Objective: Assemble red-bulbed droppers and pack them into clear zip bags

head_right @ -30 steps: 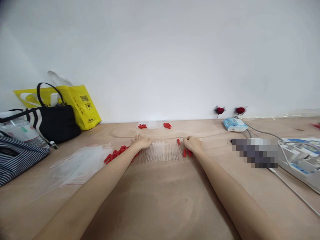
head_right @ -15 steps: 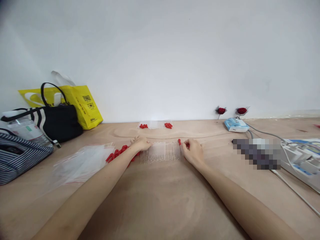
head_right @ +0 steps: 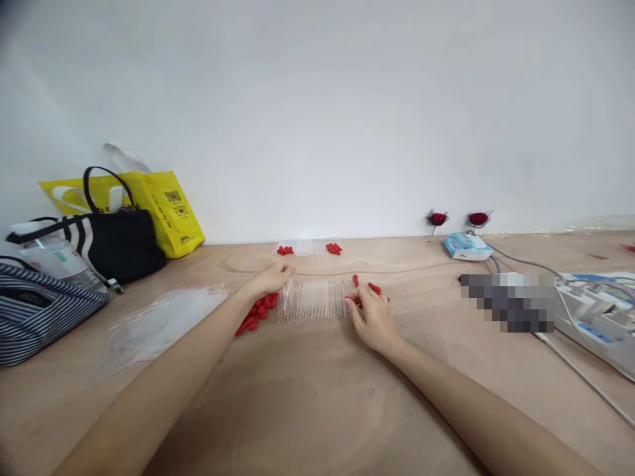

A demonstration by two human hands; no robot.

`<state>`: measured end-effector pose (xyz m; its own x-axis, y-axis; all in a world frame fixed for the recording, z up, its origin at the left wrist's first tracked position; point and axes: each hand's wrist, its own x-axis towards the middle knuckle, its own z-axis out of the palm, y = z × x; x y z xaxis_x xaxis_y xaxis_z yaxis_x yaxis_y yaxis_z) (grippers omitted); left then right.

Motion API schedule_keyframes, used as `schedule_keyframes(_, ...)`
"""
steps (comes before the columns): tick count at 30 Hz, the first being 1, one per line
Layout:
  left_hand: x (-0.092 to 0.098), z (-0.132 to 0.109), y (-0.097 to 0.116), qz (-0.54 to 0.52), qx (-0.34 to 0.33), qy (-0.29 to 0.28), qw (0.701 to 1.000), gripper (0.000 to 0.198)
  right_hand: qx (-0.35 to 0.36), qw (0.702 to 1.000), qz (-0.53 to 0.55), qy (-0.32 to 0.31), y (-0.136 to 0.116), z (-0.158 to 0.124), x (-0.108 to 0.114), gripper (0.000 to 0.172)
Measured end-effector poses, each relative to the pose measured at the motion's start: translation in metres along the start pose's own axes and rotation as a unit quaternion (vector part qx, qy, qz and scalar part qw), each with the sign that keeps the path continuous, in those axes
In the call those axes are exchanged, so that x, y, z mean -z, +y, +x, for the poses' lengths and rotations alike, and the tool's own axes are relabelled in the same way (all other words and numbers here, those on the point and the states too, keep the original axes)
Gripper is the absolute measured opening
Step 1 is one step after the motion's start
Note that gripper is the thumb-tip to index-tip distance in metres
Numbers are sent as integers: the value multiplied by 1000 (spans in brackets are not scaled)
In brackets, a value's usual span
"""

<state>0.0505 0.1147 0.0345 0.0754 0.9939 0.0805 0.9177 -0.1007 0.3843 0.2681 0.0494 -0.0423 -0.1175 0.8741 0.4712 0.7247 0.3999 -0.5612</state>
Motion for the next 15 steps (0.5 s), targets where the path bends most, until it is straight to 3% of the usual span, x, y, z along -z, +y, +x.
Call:
schedule_keyframes(3,15,-25,3,-45,-68,-10,997,28,29,996,83,-21,-4,-3,-4,20)
schedule_keyframes(5,14,-47,2,-59,-105,-1,993,25,34,993,111,-30,-8,-6,-6,22)
schedule_keyframes(9,-7,-90,-12,-71,-253,6,965,16,74,984,141,-77,-18,-11,-10,18)
schedule_keyframes(15,-41,-114,-29,-85,-297,47,950,14,117,969,180,-125,-34,-19,-13,14)
